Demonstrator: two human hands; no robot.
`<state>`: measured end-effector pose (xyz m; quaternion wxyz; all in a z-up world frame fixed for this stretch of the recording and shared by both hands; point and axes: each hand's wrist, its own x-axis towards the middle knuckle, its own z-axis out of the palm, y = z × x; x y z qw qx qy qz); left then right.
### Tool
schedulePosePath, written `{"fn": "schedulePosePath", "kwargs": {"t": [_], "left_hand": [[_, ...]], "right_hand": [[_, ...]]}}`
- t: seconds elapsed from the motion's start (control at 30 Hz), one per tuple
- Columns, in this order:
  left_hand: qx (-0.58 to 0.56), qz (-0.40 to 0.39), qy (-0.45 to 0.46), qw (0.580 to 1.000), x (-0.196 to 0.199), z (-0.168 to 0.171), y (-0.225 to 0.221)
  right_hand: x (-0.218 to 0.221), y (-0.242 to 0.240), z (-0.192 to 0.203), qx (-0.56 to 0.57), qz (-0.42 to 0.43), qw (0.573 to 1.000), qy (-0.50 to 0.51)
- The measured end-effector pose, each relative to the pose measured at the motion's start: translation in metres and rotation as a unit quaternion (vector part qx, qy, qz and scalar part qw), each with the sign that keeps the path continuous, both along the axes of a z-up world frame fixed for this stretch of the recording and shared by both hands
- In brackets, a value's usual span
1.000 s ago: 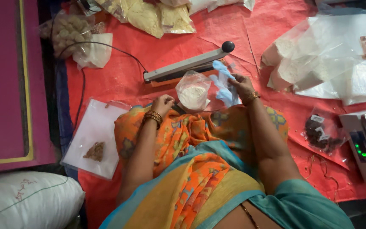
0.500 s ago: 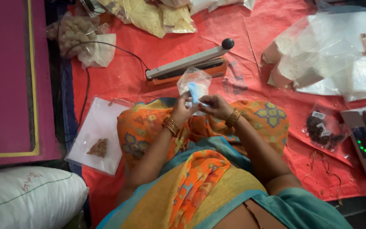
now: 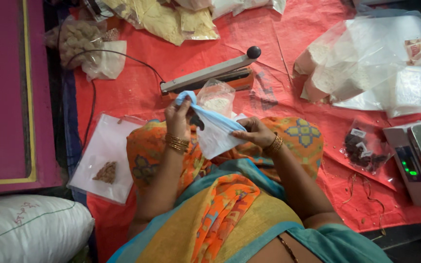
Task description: The person sits on a red tarp and repeatedly fills small plastic bags with a white grain using a blue scoop. They place each filled bag into a heat sealer to close it, then set the sealed package aside. A digital scale and other bulk supplies are visible nearby.
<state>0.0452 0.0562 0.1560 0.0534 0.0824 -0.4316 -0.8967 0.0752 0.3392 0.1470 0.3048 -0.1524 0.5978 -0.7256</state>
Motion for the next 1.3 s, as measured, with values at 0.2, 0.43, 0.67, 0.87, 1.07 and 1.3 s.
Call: {"fn": "schedulePosePath", "kwargs": {"t": [0.2, 0.43, 0.67, 0.87, 1.07, 1.3], "left_hand": [[0.051, 0.027, 0.012, 0.998, -0.001, 0.015, -0.009], [0.091, 0.052, 0.002, 0.994, -0.002, 0.037, -0.022], [0.093, 0.085, 0.052, 0.991, -0.005, 0.068, -0.023], [-0.164, 0.066, 0.181, 0.968, 0.009, 0.059, 0.009], [-0.401, -0.213, 0.045, 0.890, 0.032, 0.011, 0.041], [-0.262, -0.340, 0.092, 0.899, 0.023, -0.026, 0.049]], "right_hand": [[0.001, 0.007, 0.023, -0.017, 0.022, 0.999, 0.032], [0.004, 0.002, 0.037, 0.091, 0.079, 0.993, -0.008], [0.003, 0.011, 0.016, -0.031, 0.088, 0.995, 0.037], [0.003, 0.008, 0.024, -0.028, -0.080, 0.996, 0.040], [0.008, -0.015, 0.059, -0.126, -0.098, 0.986, 0.053], [0.013, -0.012, 0.062, -0.195, -0.076, 0.977, 0.029]]}}
